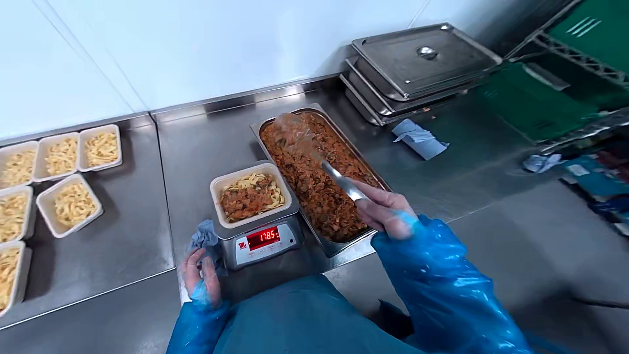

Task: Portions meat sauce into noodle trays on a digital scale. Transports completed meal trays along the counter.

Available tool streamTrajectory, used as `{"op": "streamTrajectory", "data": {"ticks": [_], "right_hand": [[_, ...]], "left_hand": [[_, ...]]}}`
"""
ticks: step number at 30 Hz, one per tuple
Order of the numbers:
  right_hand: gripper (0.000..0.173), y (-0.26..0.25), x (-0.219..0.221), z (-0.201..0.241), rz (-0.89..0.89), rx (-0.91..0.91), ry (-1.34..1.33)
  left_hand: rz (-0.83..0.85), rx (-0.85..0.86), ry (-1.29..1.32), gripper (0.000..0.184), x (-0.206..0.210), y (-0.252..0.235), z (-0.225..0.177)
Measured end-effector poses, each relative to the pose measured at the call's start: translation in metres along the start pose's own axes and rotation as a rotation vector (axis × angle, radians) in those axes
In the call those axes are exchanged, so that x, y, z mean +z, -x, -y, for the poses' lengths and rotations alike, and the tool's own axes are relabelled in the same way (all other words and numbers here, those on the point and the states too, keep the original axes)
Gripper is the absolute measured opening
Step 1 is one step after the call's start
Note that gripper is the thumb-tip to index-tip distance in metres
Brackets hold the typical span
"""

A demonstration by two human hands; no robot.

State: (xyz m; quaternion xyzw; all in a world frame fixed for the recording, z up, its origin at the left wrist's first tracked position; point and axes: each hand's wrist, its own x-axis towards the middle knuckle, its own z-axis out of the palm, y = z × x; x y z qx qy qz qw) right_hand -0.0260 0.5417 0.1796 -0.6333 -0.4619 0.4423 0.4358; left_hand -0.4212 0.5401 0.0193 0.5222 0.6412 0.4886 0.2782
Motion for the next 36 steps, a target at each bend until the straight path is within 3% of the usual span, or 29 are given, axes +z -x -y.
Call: {"op": "streamTrajectory", "data": {"ticks": [4,6,14,21,24,27,31,34,36], "right_hand": [[0.048,0.019,0.003,-0.011,0.103,-0.295,0.61],[0.048,0.024,0.007,-0.014,0.103,-0.386,0.701],[0.047,0.037,0.012,-0.004,0.01,-0.298,0.234],[0.046,0.039,0.016,-0.005,-0.014,-0.291,0.236],[0.046,0.038,0.021,-0.004,-0.011,-0.313,0.343],[0.046,0.036,0.025,0.0,-0.008,-0.326,0.434],[0.047,0.034,0.026,0.001,-0.035,-0.323,0.399],[0.047,0.034,0.026,0.005,-0.086,-0.314,0.375],[0.047,0.037,0.023,0.008,-0.124,-0.302,0.376]], "left_hand": [[0.027,-0.032,-0.004,0.037,0.001,-0.002,-0.01],[0.031,-0.04,-0.01,0.037,0.003,-0.002,-0.013],[0.021,0.0,-0.015,0.036,0.004,0.0,-0.012],[-0.015,0.003,0.073,0.035,0.011,0.001,-0.007],[-0.003,0.047,-0.021,0.035,0.008,-0.003,-0.009],[0.103,0.204,-0.398,0.038,0.002,-0.024,-0.005],[0.497,0.056,-0.771,0.047,0.005,-0.048,0.003],[0.549,-0.018,-0.742,0.031,0.01,-0.065,0.007],[0.421,0.003,-0.54,0.027,0.001,-0.073,0.005]]}}
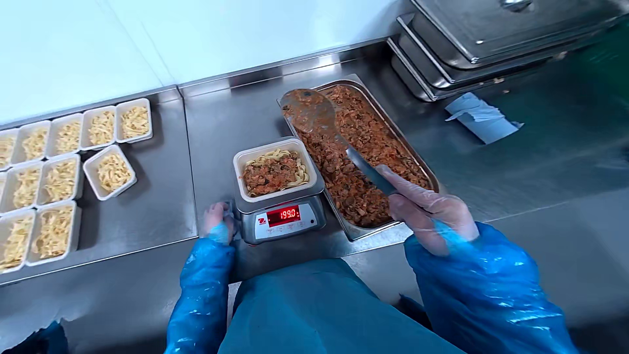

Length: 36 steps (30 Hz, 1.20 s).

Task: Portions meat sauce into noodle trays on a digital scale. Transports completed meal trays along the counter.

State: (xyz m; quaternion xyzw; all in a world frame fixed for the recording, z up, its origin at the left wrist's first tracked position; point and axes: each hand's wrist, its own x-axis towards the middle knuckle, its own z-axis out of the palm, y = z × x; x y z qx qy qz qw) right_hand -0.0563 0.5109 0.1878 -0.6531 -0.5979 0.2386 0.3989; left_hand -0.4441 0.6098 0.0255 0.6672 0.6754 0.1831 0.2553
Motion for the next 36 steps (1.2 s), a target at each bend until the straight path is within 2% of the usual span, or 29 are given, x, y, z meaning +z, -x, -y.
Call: {"op": "streamTrajectory", "data": {"ticks": [3,5,8,12,16,18,20,23,25,28,31,34,36], "right_hand": [[0.046,0.002,-0.007,0.0,-0.068,0.013,-0.012],[0.046,0.003,-0.009,0.0,-0.092,0.037,-0.008],[0.047,0.002,-0.008,0.001,-0.101,0.079,0.028],[0.047,0.003,-0.006,-0.003,-0.091,0.063,0.008],[0.047,0.008,-0.01,-0.003,-0.105,0.08,-0.001],[0.047,0.01,-0.012,-0.005,-0.132,0.095,0.004],[0.046,0.01,-0.014,-0.007,-0.153,0.112,0.002],[0.048,0.006,-0.013,-0.007,-0.164,0.136,0.005],[0.048,0.001,-0.01,-0.006,-0.156,0.129,-0.002],[0.048,-0.002,-0.006,-0.001,-0.132,0.117,0.01],[0.048,0.0,-0.006,-0.003,-0.123,0.1,-0.011],[0.048,0.004,-0.01,-0.005,-0.132,0.127,-0.01],[0.048,0.005,-0.012,-0.007,-0.149,0.153,-0.007]], "left_hand": [[-0.338,0.196,0.233,0.029,-0.032,-0.006,-0.015],[-0.391,0.373,0.238,0.033,-0.06,-0.012,-0.037],[-0.263,0.49,0.11,0.04,-0.082,-0.027,-0.065],[-0.102,0.52,-0.036,0.036,-0.075,-0.036,-0.079],[0.053,0.586,0.166,0.034,-0.073,-0.01,-0.067],[0.063,0.555,0.362,0.033,-0.075,0.001,-0.058],[-0.005,0.451,0.524,0.032,-0.074,0.007,-0.055],[-0.118,0.346,0.571,0.03,-0.07,-0.004,-0.059],[-0.112,0.333,0.553,0.029,-0.066,-0.02,-0.066],[-0.042,0.318,0.481,0.028,-0.061,-0.035,-0.075],[0.089,0.269,0.483,0.031,-0.069,-0.028,-0.074],[0.353,0.279,0.604,0.035,-0.083,-0.003,-0.058],[0.372,0.247,0.711,0.037,-0.081,0.009,-0.043]]}}
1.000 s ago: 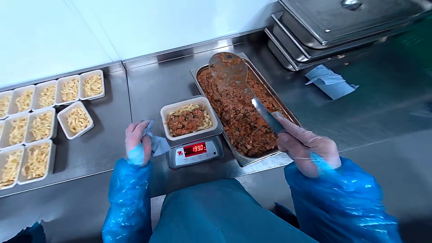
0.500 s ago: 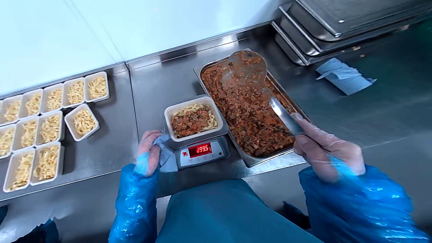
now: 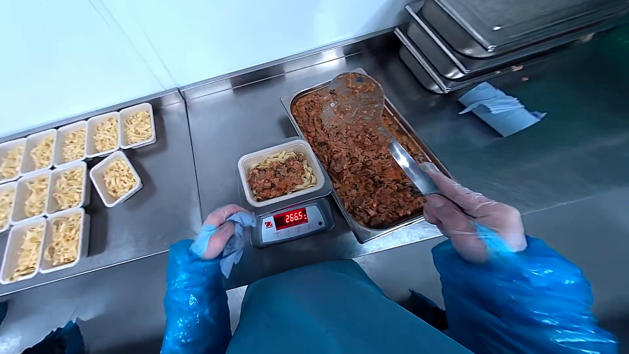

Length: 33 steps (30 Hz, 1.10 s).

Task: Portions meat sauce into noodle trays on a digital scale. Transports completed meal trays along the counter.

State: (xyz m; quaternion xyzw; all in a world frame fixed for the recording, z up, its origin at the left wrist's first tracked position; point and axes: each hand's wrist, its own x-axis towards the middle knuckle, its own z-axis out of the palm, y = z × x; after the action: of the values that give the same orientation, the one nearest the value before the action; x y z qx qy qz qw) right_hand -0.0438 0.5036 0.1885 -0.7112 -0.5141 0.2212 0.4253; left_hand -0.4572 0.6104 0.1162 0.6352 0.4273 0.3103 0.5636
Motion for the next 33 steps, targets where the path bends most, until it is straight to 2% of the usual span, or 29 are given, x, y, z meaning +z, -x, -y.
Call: {"op": "streamTrajectory", "data": {"ticks": [2,4,5,7,8,9,11,13,14,16,18,21,23,28,33], "right_hand": [[0.048,-0.001,-0.002,-0.002,-0.014,0.024,0.003],[0.048,-0.002,-0.003,-0.005,-0.014,0.032,0.005],[0.049,-0.003,-0.003,-0.008,-0.013,0.037,0.008],[0.048,-0.006,-0.003,-0.01,-0.007,0.046,0.031],[0.048,-0.007,-0.004,-0.011,-0.008,0.048,0.047],[0.047,-0.007,-0.005,-0.011,-0.014,0.056,0.059],[0.046,-0.006,-0.008,-0.013,-0.026,0.065,0.062],[0.045,-0.006,-0.009,-0.013,-0.032,0.062,0.056],[0.045,-0.006,-0.008,-0.012,-0.037,0.072,0.048],[0.045,-0.008,-0.008,-0.009,-0.045,0.11,-0.015],[0.044,-0.011,-0.012,-0.007,-0.026,0.158,-0.215],[0.04,-0.017,-0.025,-0.018,0.016,0.235,-0.549],[0.039,-0.025,-0.033,-0.022,0.046,0.247,-0.617],[0.035,-0.056,-0.039,-0.034,0.077,0.346,-0.652],[0.037,-0.095,-0.054,-0.057,0.258,0.374,-0.694]], "left_hand": [[-0.243,-0.05,0.079,0.033,0.004,0.007,0.019],[-0.476,-0.159,-0.11,0.03,0.003,0.0,0.049],[-0.46,-0.223,-0.263,0.036,0.0,-0.005,0.066],[-0.277,-0.275,-0.582,0.056,-0.003,-0.011,0.094],[-0.245,-0.268,-0.708,0.059,0.001,-0.013,0.096],[-0.287,-0.231,-0.77,0.057,0.008,-0.012,0.091],[-0.487,-0.096,-0.719,0.044,0.023,-0.01,0.072],[-0.679,0.038,-0.528,0.032,0.041,-0.013,0.052],[-0.72,0.044,-0.407,0.029,0.05,-0.016,0.039],[-0.701,-0.056,-0.173,0.029,0.061,-0.025,0.012],[-0.699,-0.186,-0.058,0.028,0.065,-0.038,-0.006],[-0.701,-0.369,-0.047,0.029,0.064,-0.054,-0.02],[-0.656,-0.474,-0.065,0.034,0.062,-0.058,-0.023],[-0.606,-0.511,0.043,0.036,0.065,-0.051,-0.023],[-0.627,-0.559,-0.032,0.032,0.082,-0.056,-0.031]]}}
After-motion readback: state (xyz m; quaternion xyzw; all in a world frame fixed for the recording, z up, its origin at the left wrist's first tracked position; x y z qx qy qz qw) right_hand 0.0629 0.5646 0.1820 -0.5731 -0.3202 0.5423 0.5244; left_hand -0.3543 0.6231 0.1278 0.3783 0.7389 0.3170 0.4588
